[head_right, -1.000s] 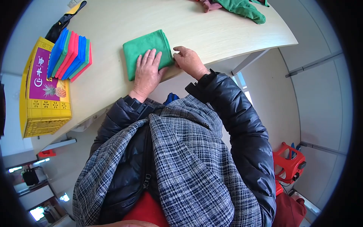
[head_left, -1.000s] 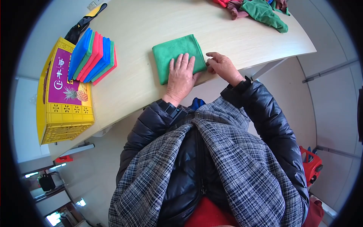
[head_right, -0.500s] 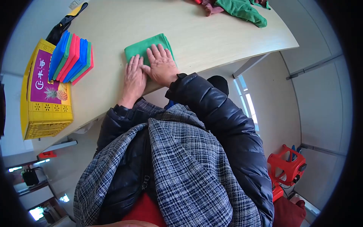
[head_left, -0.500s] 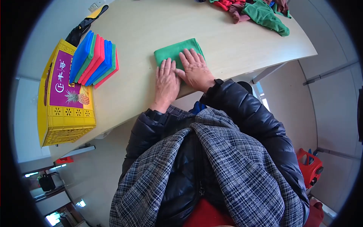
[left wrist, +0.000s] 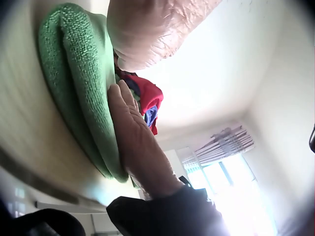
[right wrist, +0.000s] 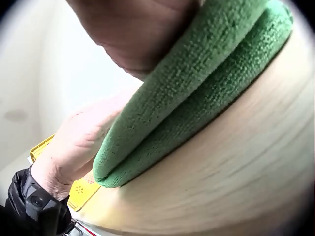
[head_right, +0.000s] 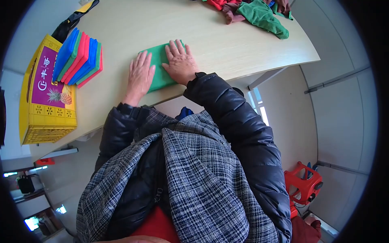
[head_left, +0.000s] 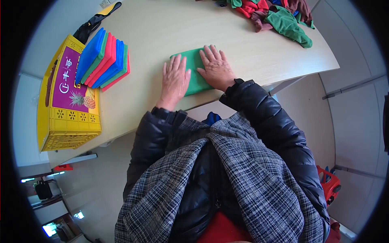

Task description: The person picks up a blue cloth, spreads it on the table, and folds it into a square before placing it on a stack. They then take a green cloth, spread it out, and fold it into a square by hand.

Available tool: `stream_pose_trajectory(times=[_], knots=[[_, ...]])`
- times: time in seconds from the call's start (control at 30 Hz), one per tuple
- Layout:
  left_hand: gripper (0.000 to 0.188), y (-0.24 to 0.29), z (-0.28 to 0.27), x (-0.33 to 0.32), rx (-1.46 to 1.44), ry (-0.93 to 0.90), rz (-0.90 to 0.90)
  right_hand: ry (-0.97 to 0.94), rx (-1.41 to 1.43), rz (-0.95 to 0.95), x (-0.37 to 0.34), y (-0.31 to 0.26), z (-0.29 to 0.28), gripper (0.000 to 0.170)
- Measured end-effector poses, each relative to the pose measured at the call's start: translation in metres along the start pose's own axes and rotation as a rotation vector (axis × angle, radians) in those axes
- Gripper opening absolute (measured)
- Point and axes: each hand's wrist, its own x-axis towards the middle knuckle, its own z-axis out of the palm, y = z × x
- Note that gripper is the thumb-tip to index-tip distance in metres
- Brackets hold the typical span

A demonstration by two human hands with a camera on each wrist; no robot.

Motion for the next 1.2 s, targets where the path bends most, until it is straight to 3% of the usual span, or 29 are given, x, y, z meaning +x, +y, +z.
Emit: stream_pose_trajectory(times=[0.1,0.4,0.57,0.63,0.73,0.8,1.2], knots=[[0.058,-0.006,0.007,0.018,0.056,-0.022,0.044,-0.065,0.088,0.053,0.008,0.002,0.002,0.070],[0.061,-0.005,0.021,0.016,0.021,-0.014,-0.122,-0.081,0.187,0.086,0.012,0.014,0.012,0.072],[0.060,-0.006,0.015,0.020,0.091,-0.031,-0.200,-0.110,0.108,0.072,0.013,0.011,0.005,0.070],[0.059,-0.008,0.014,0.025,0.121,-0.040,-0.219,-0.021,0.006,-0.036,0.012,0.003,0.001,0.067],[0.057,-0.012,0.019,0.027,0.084,0.037,0.042,-0.010,0.026,-0.089,0.011,-0.004,0.001,0.065],[0.056,-0.014,0.018,0.029,0.054,0.012,0.040,-0.061,0.157,-0.094,0.016,-0.003,0.005,0.065],[0.058,-0.007,0.015,0.027,0.019,-0.012,-0.035,-0.083,0.177,-0.018,0.017,0.009,0.007,0.072]])
